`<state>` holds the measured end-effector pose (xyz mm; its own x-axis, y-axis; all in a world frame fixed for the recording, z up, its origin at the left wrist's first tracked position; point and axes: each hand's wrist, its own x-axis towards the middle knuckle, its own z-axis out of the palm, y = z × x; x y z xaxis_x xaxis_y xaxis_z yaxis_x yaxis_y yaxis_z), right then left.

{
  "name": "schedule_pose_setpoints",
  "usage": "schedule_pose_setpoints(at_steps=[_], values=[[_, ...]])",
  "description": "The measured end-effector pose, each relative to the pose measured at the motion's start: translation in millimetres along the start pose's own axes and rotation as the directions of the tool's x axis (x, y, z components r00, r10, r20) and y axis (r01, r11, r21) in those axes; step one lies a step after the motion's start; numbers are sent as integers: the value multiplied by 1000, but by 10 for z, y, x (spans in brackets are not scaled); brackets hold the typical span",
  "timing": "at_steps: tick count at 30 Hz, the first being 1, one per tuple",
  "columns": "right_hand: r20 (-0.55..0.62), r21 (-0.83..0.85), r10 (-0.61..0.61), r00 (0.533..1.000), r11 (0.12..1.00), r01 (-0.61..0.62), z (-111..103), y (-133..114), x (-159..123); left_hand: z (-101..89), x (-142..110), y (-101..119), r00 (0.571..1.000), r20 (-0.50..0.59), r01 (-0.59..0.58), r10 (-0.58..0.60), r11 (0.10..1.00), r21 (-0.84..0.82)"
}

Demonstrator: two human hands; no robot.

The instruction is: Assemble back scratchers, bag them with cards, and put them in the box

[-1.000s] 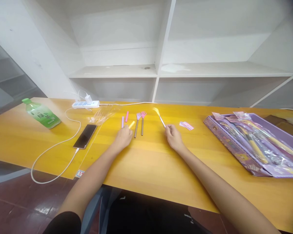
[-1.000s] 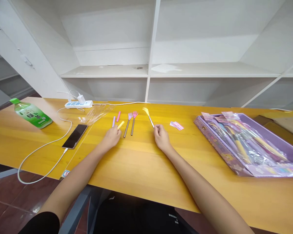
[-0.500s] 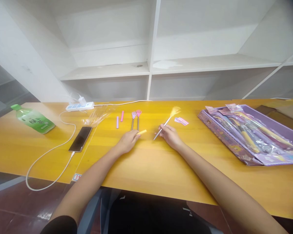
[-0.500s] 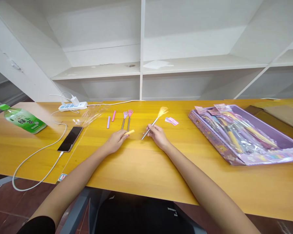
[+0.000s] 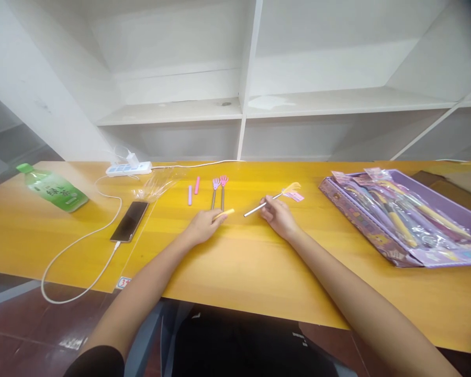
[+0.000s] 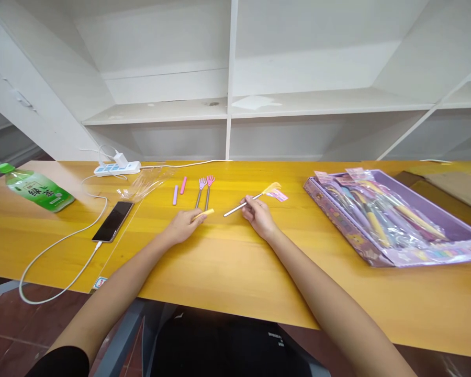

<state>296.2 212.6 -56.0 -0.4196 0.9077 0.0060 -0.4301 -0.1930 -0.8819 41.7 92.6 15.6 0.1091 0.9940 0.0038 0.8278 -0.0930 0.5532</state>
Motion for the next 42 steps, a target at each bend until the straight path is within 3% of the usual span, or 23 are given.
schedule_pose_setpoints(at_steps=[11, 19, 27, 33, 36, 39, 42], values=[[67, -79, 15, 998, 997, -10, 15, -37, -37, 80, 16, -49, 999, 13, -52, 51, 996, 74], [104, -79, 24, 994, 997, -15, 4, -51, -47, 76, 15, -57, 994, 15, -110, 110, 993, 42], [155, -209, -24, 988, 976, 57, -11, -51, -122, 135, -2, -100, 995, -23, -100, 100, 995, -15], [263, -237, -40, 964, 966, 104, 49, -121, -206, 142, -19, -103, 995, -3, -97, 97, 990, -107], [306, -307, 29, 952, 949, 70, 13, -210, -224, 106, 2, -105, 993, -17, -119, 118, 988, -95], [260, -283, 73, 963, 959, 3, -130, -271, -169, 48, 36, -119, 985, -81, -156, 152, 987, -45], [107, -115, -17, 994, 993, 29, -323, -291, -45, -12, 59, -152, 977, -140, -160, 159, 987, 4]])
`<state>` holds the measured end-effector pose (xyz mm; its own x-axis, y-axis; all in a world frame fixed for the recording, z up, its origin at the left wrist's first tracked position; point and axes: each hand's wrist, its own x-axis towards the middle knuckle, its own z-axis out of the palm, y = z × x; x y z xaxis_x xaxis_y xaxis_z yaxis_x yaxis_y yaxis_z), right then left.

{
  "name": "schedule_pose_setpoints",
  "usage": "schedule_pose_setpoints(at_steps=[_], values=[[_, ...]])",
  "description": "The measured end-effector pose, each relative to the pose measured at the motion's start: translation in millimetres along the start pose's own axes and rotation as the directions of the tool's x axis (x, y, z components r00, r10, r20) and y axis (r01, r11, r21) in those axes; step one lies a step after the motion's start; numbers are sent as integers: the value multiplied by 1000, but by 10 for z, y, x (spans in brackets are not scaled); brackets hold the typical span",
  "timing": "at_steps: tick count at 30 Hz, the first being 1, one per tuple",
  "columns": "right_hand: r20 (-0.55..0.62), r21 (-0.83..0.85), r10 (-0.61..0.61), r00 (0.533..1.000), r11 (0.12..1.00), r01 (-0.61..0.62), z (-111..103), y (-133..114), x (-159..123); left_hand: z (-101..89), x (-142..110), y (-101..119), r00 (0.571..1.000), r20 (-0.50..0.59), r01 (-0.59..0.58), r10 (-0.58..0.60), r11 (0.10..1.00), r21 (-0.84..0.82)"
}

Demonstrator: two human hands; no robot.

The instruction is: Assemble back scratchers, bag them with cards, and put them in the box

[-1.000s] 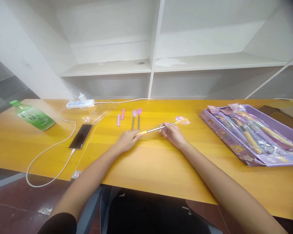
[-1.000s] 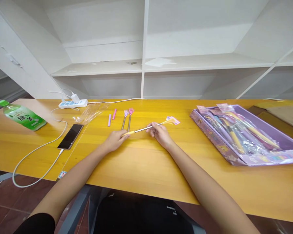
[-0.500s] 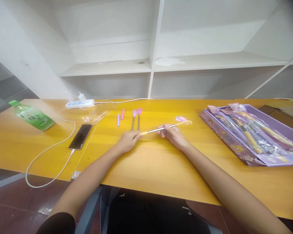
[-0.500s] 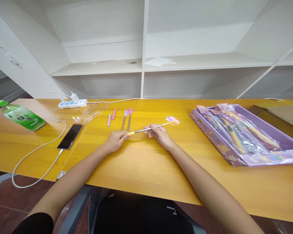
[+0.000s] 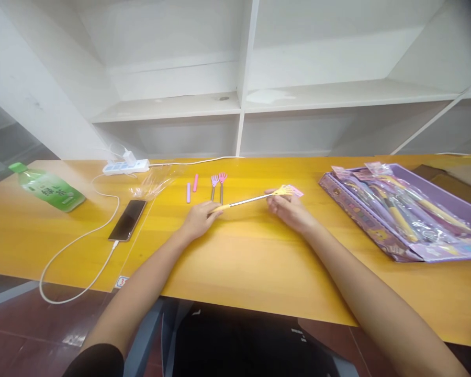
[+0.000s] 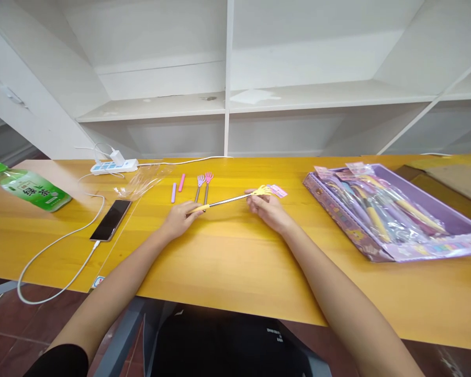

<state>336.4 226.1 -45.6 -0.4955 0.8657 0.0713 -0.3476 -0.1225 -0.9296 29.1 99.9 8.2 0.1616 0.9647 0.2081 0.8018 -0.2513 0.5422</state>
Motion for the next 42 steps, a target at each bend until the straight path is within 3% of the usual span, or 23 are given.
schedule_pose_setpoints(at_steps=[3, 6, 11, 16, 19, 23, 29, 42], values=[[-131, 69, -23, 991, 997, 33, -158, 21, 103, -33, 7, -54, 1000, -21, -9, 9, 999, 42], [-192, -139, -67, 979, 989, 41, -217, 44, 133, -21, 10, -125, 999, -31, -38, 40, 997, 71], [-141, -504, -77, 987, 864, -5, -164, 43, 69, -1, 23, -167, 993, -51, -111, 110, 994, -6], [-29, -688, -209, 978, 713, 132, -79, -14, 24, -24, -1, -58, 986, -162, -55, 22, 978, -200], [-13, -700, -193, 981, 702, 129, -17, -30, -6, 3, -30, -38, 964, -245, -11, -106, 901, -433], [32, -700, -170, 985, 700, 144, 87, -34, -65, 34, -48, -55, 940, -255, 8, -226, 764, -645], [-7, -624, -82, 997, 779, 60, 214, -1, -141, 49, -60, -44, 936, -279, -29, -215, 743, -668], [38, -597, -72, 997, 799, 80, 495, 132, -264, 132, -122, 24, 929, -309, -58, -204, 745, -664]])
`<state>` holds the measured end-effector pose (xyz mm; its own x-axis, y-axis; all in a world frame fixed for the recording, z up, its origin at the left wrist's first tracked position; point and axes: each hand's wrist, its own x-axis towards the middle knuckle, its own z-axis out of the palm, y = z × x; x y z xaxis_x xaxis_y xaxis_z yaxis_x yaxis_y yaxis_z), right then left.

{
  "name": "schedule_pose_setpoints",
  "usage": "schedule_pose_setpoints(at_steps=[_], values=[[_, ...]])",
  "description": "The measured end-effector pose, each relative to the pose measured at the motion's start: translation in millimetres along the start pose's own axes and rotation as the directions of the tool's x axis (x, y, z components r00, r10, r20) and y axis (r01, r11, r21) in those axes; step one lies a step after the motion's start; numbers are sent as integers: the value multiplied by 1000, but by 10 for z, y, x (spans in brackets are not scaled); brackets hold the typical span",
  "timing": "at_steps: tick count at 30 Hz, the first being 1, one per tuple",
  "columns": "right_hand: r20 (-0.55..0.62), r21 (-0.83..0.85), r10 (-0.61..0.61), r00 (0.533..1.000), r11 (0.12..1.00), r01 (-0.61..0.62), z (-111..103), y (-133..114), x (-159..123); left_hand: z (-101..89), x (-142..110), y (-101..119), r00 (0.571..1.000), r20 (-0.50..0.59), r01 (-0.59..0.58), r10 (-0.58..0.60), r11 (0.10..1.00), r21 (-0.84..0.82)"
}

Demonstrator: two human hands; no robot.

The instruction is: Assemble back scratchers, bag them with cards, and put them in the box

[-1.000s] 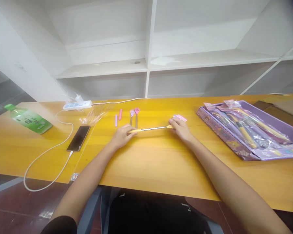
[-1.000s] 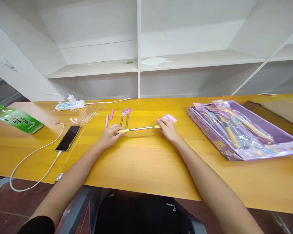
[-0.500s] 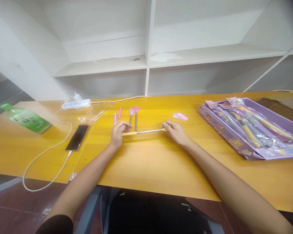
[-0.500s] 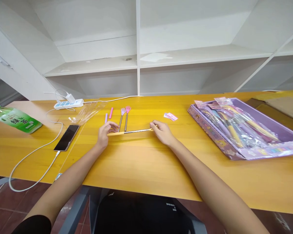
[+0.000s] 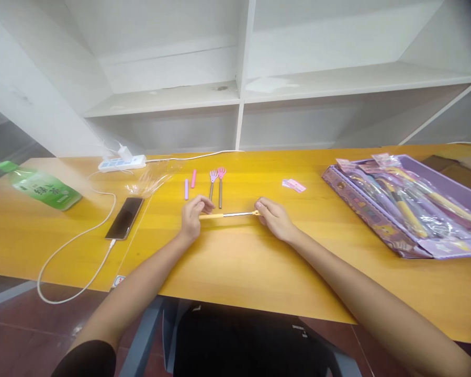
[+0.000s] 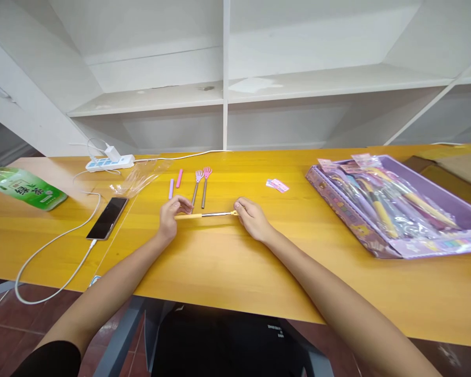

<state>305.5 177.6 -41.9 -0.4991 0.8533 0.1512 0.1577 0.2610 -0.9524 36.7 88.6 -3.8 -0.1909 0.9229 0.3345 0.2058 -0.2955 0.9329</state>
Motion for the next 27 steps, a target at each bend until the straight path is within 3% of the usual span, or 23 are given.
schedule_pose_setpoints(at_steps=[13, 27], values=[[21, 46, -21, 1000, 999, 20, 109, -47, -48, 89, -75, -36, 999, 1, -53, 53, 997, 52], [65, 10, -18, 998, 1000, 18, 187, -32, -75, 145, -123, -51, 999, 33, -33, 29, 992, 120]])
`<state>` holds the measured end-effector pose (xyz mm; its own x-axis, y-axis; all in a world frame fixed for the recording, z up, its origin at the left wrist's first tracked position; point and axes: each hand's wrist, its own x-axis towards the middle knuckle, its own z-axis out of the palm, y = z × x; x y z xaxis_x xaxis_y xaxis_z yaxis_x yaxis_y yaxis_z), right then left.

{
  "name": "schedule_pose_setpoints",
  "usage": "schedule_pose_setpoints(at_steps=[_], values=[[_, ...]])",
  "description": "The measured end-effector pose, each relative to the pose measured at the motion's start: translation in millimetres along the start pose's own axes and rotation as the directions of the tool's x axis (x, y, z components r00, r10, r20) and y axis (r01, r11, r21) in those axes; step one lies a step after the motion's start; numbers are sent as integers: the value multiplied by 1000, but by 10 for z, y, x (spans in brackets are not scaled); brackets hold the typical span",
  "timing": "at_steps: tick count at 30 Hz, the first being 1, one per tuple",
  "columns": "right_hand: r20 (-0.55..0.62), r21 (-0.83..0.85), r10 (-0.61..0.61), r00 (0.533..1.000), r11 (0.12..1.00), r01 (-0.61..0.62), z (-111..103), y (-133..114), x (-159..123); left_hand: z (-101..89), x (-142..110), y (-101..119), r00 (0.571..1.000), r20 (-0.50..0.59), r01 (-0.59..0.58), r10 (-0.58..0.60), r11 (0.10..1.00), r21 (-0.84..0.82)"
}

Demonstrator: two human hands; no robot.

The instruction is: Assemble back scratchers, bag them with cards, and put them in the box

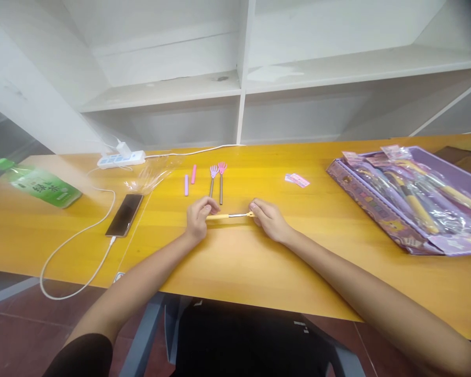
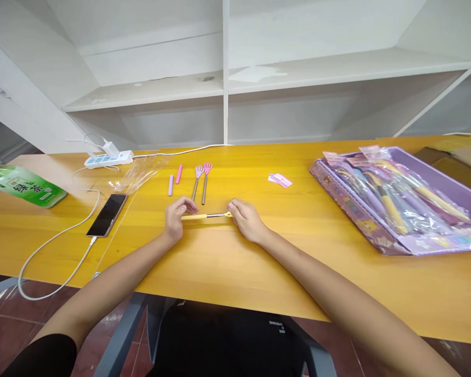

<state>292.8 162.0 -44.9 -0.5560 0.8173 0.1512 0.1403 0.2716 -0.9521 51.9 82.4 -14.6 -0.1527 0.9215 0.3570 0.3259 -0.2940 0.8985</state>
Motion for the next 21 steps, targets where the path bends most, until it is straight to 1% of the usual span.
schedule_pose_setpoints(at_steps=[4, 9, 14, 16, 18, 20, 21], values=[[4, -1, -2, 1000, 1000, 2, 15, -3, -6, 14, -8, 23, 1000, 4, -13, 13, 1000, 5], [14, -11, 16, 1000, 1000, -16, 35, -45, -31, 22, -37, 53, 1000, 5, 11, -11, 1000, 8], [13, -9, 16, 1000, 1000, -16, 27, -26, -24, 39, -39, 95, 1000, 24, -21, 20, 999, 32], [17, 21, 49, 999, 999, -49, 6, 17, 3, 28, 9, 119, 997, 77, -9, 3, 996, 88], [40, 87, 102, 994, 991, -105, -24, 64, 40, -2, 79, 140, 982, 185, -15, -32, 970, 244], [73, 116, 110, 991, 986, -118, -59, 92, 76, -47, 144, 152, 944, 324, -96, -59, 892, 442], [85, 92, 80, 993, 992, -88, -77, 91, 92, -69, 166, 153, 916, 396, -161, -69, 839, 519]])
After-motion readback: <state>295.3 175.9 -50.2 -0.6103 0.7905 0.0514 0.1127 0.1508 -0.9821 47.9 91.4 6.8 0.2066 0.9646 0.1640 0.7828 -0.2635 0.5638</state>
